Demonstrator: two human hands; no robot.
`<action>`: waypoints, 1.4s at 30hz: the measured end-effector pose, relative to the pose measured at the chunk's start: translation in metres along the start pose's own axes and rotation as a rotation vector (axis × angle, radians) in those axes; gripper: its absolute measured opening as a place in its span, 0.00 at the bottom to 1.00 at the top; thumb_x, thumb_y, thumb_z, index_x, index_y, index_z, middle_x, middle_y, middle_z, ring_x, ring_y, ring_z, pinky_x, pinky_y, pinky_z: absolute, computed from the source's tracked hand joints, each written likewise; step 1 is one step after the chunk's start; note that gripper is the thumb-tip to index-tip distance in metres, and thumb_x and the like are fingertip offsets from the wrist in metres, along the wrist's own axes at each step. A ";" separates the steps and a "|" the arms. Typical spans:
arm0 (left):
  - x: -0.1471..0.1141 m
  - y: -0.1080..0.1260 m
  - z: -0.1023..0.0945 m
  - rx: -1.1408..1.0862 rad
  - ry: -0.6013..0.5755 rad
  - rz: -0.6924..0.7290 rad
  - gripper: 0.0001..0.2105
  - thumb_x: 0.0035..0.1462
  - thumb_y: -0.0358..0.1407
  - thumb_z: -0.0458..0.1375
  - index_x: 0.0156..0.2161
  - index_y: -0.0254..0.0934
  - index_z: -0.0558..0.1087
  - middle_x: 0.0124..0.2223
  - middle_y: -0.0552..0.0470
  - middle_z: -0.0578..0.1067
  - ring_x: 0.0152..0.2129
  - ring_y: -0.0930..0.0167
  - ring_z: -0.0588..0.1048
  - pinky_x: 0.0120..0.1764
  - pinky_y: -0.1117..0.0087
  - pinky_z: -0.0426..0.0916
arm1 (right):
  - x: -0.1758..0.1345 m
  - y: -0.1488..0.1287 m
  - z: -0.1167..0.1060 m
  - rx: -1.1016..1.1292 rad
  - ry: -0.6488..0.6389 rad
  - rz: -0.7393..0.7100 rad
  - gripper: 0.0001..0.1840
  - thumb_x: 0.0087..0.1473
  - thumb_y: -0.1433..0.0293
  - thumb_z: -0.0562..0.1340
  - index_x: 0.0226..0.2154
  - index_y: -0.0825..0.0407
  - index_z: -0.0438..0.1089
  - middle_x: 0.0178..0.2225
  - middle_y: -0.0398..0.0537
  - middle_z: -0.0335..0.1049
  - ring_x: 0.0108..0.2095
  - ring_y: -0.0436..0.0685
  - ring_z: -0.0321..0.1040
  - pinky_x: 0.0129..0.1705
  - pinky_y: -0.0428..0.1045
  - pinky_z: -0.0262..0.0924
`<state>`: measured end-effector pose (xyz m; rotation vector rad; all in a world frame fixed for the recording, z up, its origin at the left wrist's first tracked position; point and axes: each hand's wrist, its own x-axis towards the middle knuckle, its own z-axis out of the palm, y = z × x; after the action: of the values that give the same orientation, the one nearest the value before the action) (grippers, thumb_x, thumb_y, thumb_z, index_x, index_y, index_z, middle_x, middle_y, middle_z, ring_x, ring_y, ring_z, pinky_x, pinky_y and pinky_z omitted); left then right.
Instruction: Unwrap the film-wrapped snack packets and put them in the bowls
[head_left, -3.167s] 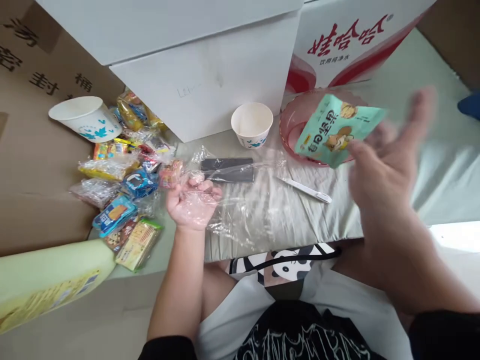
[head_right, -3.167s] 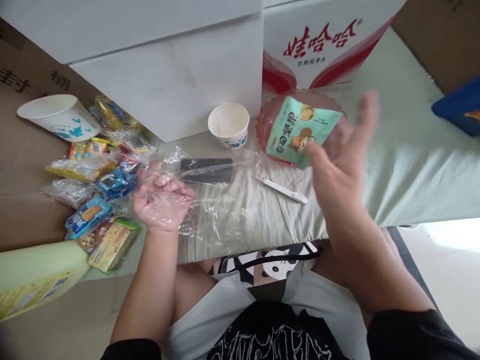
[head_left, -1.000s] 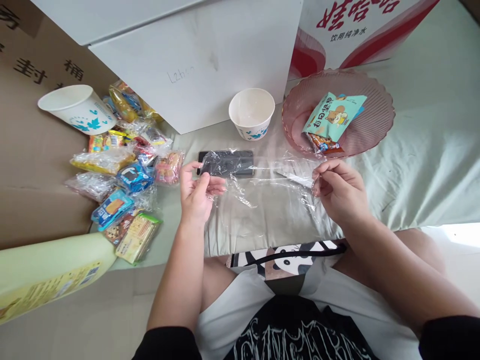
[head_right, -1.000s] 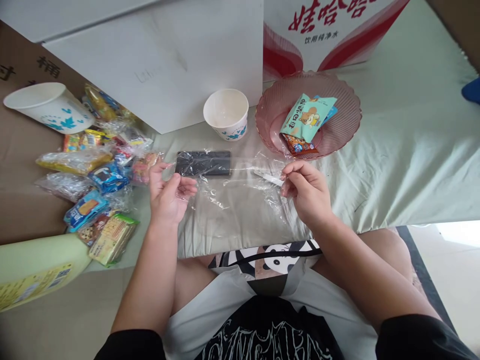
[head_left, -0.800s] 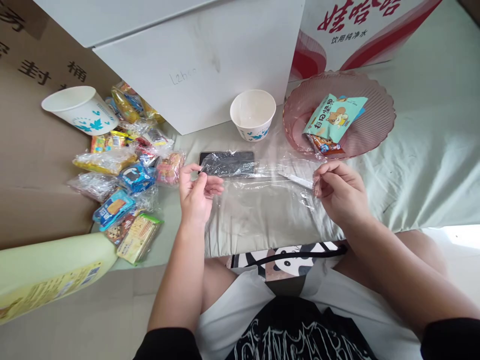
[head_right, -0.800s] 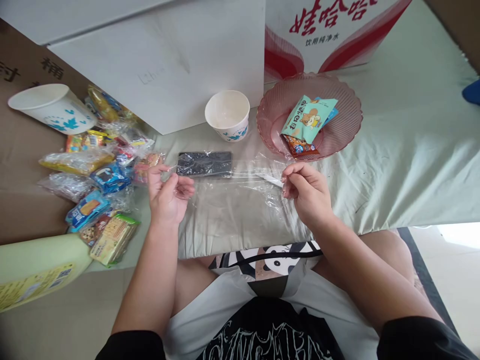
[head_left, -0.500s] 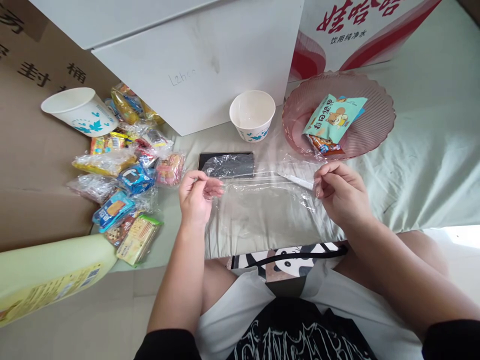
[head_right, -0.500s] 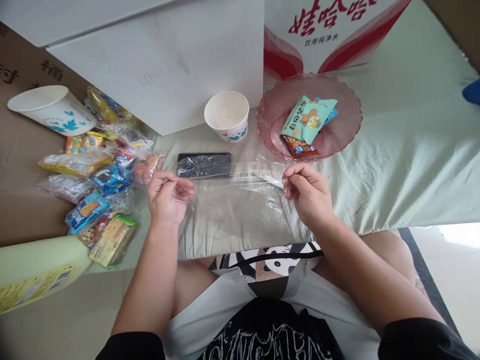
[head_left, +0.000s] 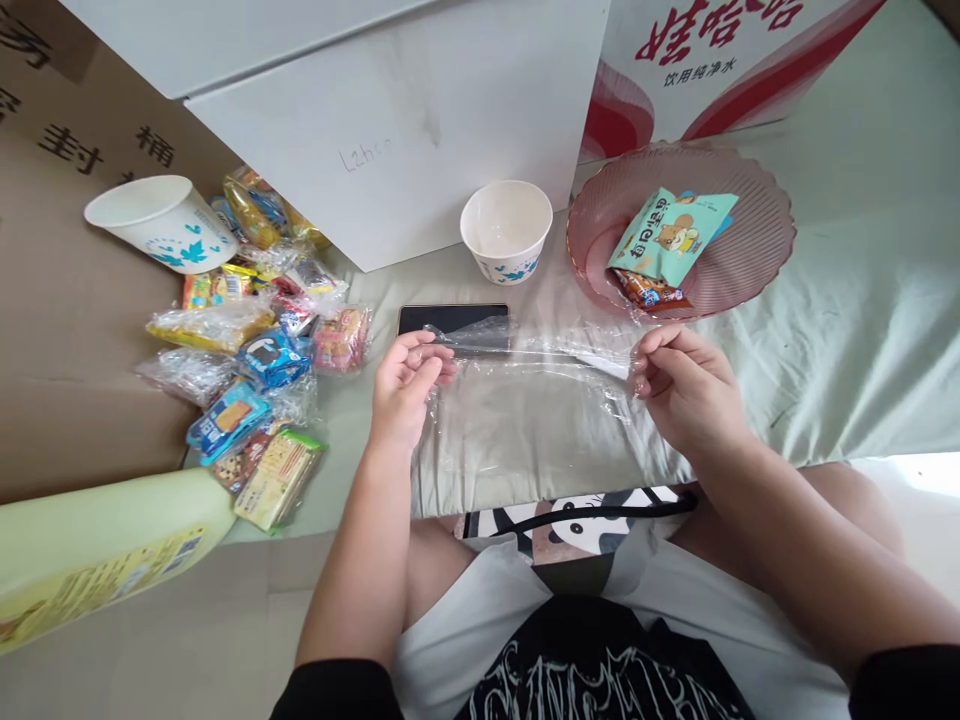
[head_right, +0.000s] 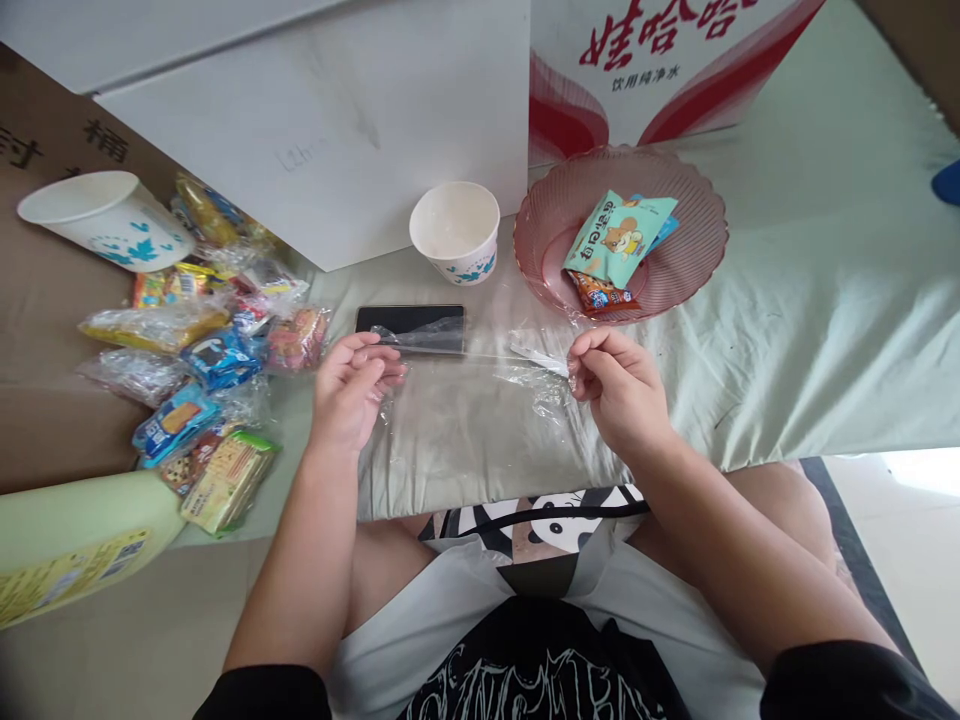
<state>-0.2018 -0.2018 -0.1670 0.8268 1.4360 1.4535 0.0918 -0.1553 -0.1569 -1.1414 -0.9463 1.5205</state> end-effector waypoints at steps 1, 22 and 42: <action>0.001 -0.002 -0.001 0.022 0.004 0.004 0.20 0.43 0.40 0.71 0.42 0.39 0.73 0.34 0.53 0.81 0.26 0.72 0.80 0.29 0.74 0.75 | 0.000 0.000 0.000 -0.003 0.000 -0.004 0.04 0.48 0.71 0.65 0.26 0.49 0.67 0.21 0.38 0.65 0.17 0.44 0.59 0.18 0.42 0.53; 0.003 -0.010 -0.005 0.250 0.078 0.145 0.03 0.48 0.35 0.64 0.29 0.38 0.77 0.39 0.49 0.73 0.38 0.69 0.73 0.36 0.71 0.72 | -0.002 -0.003 0.005 -0.022 0.011 0.104 0.04 0.43 0.70 0.66 0.25 0.49 0.69 0.20 0.38 0.65 0.16 0.44 0.58 0.18 0.42 0.52; 0.000 -0.013 -0.009 0.732 -0.182 0.266 0.27 0.50 0.35 0.67 0.57 0.44 0.72 0.45 0.49 0.78 0.42 0.67 0.76 0.39 0.68 0.71 | -0.003 0.000 0.002 -0.100 -0.031 0.088 0.08 0.47 0.68 0.65 0.33 0.50 0.76 0.27 0.42 0.73 0.19 0.46 0.64 0.21 0.44 0.60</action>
<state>-0.2082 -0.2065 -0.1804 1.6057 1.7812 0.9796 0.0899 -0.1579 -0.1557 -1.2484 -1.0140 1.5798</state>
